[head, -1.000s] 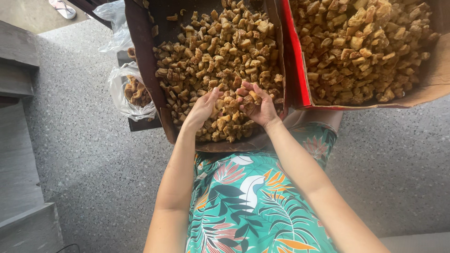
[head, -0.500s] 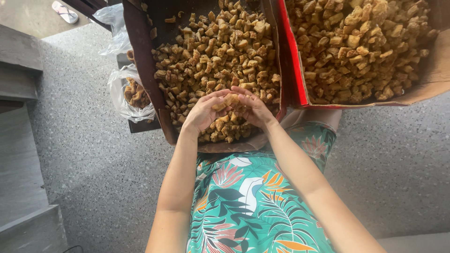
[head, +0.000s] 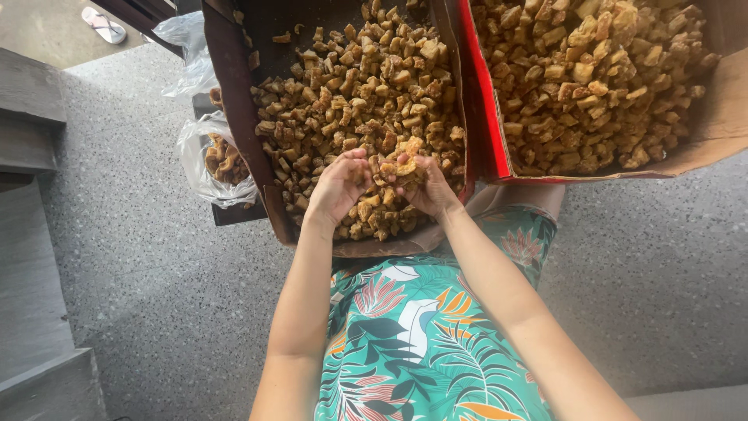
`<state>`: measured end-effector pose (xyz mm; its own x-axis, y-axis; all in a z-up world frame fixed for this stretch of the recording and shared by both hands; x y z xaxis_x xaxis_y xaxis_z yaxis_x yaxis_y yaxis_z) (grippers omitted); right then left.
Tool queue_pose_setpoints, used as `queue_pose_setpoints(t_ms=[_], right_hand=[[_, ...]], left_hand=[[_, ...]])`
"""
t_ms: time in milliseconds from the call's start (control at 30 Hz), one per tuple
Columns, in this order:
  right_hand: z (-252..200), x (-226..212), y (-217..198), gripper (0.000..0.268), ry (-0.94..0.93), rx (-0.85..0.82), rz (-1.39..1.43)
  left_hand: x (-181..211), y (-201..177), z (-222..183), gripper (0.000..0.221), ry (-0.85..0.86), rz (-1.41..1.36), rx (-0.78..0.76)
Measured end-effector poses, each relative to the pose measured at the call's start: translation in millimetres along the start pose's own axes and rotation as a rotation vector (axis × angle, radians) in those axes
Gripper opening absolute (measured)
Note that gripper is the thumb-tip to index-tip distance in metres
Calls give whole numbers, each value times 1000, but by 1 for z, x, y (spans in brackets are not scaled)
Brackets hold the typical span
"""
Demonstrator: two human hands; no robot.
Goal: The person repeatedly scoops and sifts small dried fruit pieces between two open cardboard boxes using both hands. The person occasionally picks up individual pieces to inspect them before returning them to the box. The task continues without a visible final state or destination for the sorted items.
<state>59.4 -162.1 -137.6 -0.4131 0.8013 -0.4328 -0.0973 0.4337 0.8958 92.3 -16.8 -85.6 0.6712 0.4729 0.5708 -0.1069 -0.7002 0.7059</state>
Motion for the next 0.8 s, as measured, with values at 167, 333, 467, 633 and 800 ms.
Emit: queue_pose_setpoints(t_ms=[167,333,467,633,800], right_hand=[[1,3,0,32,18,30,27],[4,1,13,31,10,-60,-52],[2,2,10,26,17,3,-58],[2,5,5,33,46,10,-53],[6,12,-4,27,32,19,-203]], left_hand=[[12,30,-12,36,-59,821,123],[20,17,-14,38,-36,1161,336],[-18,1,5,34,42,382,100],[-26,-14,8,32,22,532,203],[-22,-38,4,27,-66,603,384]])
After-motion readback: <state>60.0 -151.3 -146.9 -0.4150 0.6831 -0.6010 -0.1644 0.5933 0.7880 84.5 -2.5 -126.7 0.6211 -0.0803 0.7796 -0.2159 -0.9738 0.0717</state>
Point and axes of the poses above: each hand's wrist, its own z-axis towards the middle knuckle, its own y-axis out of the palm, x = y × z, the point moved 10 cm from there along z, towards the middle knuckle, and after that the axes turned 11 degrees about -x, right-handed, at the moved point
